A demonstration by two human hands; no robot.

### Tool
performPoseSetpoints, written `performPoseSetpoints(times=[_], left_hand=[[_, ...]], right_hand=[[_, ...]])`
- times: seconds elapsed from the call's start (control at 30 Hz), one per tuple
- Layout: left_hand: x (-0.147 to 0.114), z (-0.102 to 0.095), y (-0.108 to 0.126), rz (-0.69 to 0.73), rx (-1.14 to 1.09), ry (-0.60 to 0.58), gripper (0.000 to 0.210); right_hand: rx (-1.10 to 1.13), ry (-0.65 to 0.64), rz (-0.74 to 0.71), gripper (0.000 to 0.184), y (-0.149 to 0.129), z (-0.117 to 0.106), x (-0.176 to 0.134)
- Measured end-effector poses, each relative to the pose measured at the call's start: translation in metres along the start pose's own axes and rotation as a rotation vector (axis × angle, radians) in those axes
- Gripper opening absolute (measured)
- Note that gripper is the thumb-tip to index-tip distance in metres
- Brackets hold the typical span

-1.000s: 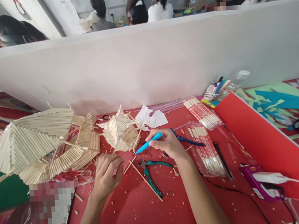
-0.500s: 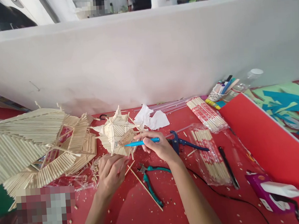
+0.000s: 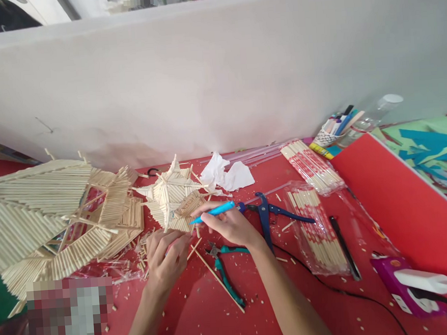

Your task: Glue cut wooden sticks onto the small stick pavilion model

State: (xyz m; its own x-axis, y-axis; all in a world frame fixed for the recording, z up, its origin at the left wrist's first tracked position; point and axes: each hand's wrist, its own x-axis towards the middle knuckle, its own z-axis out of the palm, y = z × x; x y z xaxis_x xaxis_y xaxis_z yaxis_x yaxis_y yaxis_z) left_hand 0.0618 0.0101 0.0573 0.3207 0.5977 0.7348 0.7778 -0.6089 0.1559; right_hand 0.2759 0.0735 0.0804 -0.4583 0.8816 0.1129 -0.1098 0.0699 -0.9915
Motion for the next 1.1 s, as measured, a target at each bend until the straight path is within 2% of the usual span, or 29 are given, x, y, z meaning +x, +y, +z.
performPoseSetpoints(times=[0.1,0.17,0.3,0.87,1.1], left_hand=[[0.001,0.0,0.001,-0.004,0.004,0.008,0.025],[0.001,0.0,0.002,-0.004,0.008,0.016,0.025],[0.001,0.001,0.001,0.002,0.004,0.021,0.025],[-0.002,0.002,0.001,0.004,0.008,0.026,0.027],[-0.002,0.002,0.001,-0.005,-0.005,0.027,0.025]], right_hand=[[-0.082,-0.068,-0.042,0.021,0.0,-0.002,-0.001],[-0.15,-0.042,-0.06,0.012,-0.001,-0.002,-0.001],[-0.212,-0.022,-0.052,0.005,-0.004,0.0,-0.001],[-0.269,-0.042,-0.106,0.002,-0.011,0.005,-0.001],[-0.242,-0.048,-0.068,0.002,-0.007,0.003,-0.001]])
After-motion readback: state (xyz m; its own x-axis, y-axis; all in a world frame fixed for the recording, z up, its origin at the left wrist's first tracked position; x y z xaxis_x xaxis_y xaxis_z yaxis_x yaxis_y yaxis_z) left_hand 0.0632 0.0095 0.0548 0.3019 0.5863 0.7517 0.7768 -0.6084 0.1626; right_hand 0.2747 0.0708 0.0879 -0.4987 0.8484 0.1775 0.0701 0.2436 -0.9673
